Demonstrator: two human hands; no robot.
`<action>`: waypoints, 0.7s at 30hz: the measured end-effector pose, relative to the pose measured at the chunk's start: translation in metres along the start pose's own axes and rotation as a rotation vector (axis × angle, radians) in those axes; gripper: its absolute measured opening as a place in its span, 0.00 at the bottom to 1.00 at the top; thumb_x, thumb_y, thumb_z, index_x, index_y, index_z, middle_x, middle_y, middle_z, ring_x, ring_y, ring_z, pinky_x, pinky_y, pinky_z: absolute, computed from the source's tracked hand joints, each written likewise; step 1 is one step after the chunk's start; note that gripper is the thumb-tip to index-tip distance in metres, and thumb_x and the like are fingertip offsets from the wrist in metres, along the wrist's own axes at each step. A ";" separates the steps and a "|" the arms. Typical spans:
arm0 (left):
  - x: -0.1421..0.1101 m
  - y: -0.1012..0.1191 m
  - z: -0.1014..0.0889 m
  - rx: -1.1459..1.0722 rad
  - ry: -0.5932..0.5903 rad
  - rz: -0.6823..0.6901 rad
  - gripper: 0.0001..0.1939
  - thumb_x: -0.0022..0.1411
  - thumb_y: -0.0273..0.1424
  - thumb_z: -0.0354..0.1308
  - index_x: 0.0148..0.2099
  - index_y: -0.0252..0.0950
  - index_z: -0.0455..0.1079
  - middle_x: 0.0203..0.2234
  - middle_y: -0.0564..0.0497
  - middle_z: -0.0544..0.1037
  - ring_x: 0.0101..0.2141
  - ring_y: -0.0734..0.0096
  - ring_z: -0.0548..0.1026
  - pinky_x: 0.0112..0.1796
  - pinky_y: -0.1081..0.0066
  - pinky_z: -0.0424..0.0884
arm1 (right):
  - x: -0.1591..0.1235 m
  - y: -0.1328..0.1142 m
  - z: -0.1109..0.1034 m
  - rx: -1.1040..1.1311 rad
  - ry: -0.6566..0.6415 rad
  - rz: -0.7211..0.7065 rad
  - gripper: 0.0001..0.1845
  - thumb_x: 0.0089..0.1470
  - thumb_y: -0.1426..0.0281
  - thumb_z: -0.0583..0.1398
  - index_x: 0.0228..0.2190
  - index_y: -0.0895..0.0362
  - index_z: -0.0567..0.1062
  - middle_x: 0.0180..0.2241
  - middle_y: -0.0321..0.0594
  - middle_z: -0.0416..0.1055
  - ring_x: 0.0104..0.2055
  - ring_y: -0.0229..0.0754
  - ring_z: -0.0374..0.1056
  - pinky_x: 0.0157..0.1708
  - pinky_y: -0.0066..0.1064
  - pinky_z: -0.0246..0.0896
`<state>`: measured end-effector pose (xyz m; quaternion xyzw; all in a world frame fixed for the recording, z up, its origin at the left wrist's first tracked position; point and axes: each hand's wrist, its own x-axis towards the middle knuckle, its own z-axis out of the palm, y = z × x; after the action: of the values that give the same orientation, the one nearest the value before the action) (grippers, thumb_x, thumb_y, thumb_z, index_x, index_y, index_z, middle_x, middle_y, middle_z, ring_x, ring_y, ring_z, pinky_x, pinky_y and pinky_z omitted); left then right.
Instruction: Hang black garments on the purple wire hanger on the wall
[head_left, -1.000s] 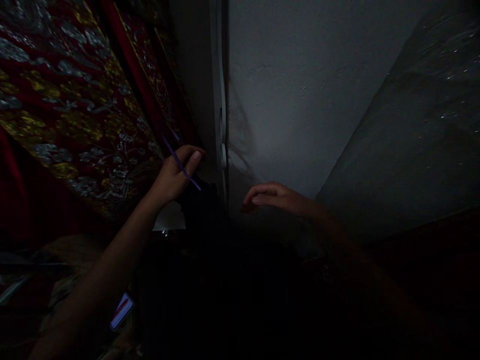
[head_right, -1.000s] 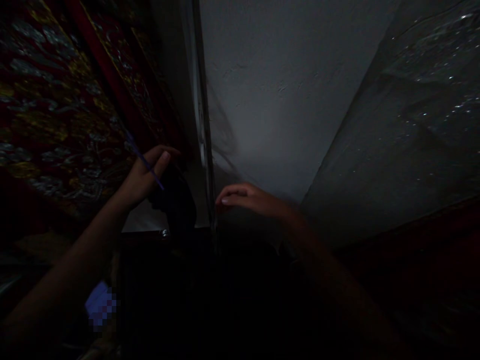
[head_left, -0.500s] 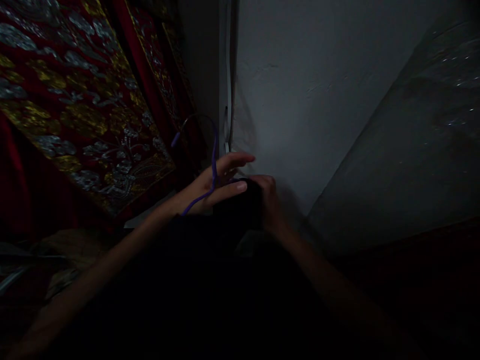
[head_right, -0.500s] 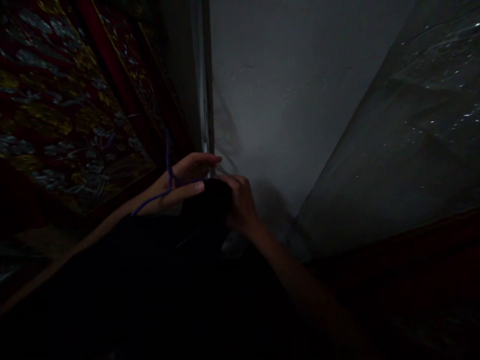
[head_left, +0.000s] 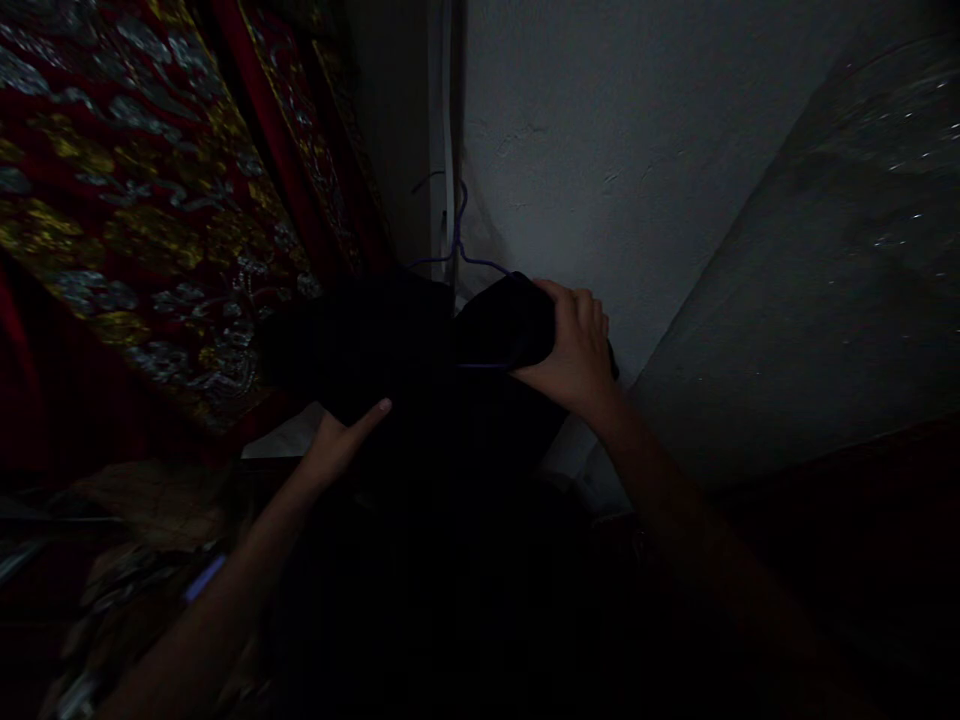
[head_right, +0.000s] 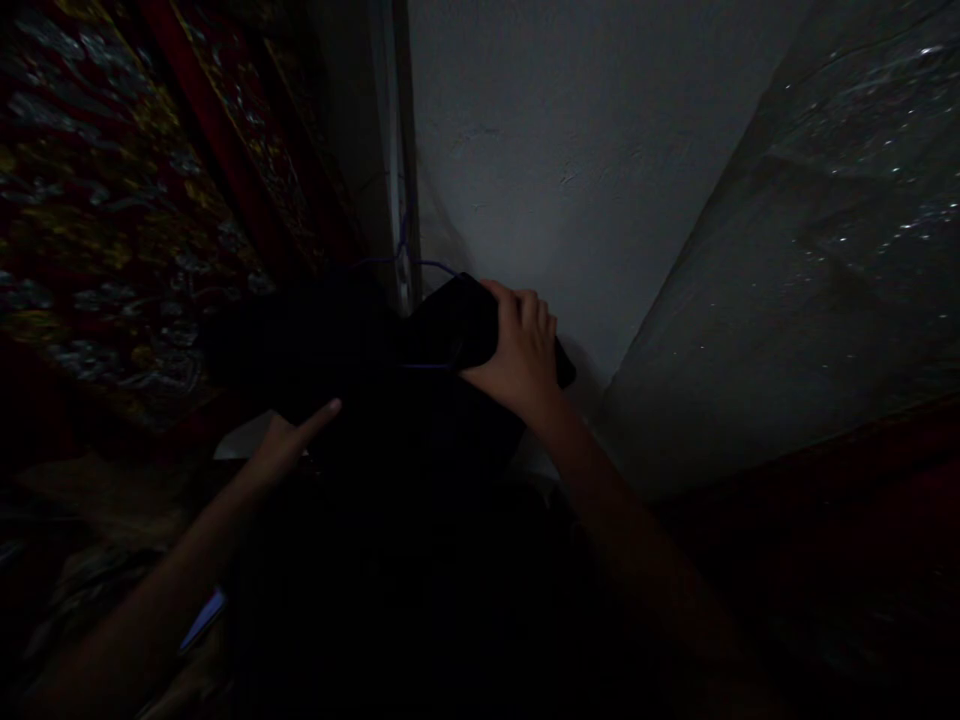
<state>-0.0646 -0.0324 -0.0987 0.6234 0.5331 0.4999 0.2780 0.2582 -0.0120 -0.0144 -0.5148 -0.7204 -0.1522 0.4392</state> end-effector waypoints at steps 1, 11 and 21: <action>-0.007 -0.007 0.009 -0.059 0.041 -0.068 0.37 0.59 0.51 0.64 0.65 0.42 0.64 0.61 0.42 0.73 0.64 0.44 0.67 0.63 0.46 0.67 | -0.005 -0.003 -0.002 0.017 -0.025 -0.017 0.54 0.38 0.60 0.72 0.64 0.52 0.59 0.57 0.53 0.61 0.61 0.67 0.57 0.60 0.61 0.53; -0.061 -0.042 0.055 -0.395 -0.024 -0.301 0.38 0.59 0.46 0.68 0.67 0.43 0.61 0.65 0.43 0.68 0.65 0.49 0.66 0.64 0.51 0.66 | -0.109 -0.037 0.086 0.516 -0.080 0.598 0.16 0.55 0.53 0.62 0.31 0.52 0.69 0.29 0.39 0.71 0.34 0.47 0.69 0.37 0.38 0.64; -0.083 -0.052 0.055 0.116 0.544 0.025 0.40 0.62 0.47 0.63 0.69 0.42 0.51 0.66 0.39 0.63 0.66 0.47 0.62 0.64 0.47 0.62 | -0.176 -0.054 0.126 0.721 -0.512 0.890 0.26 0.59 0.56 0.53 0.14 0.54 0.69 0.13 0.35 0.60 0.19 0.38 0.60 0.25 0.31 0.53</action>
<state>-0.0280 -0.0862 -0.1903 0.4877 0.6081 0.6210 0.0823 0.1659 -0.0575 -0.2123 -0.6048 -0.5256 0.4259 0.4202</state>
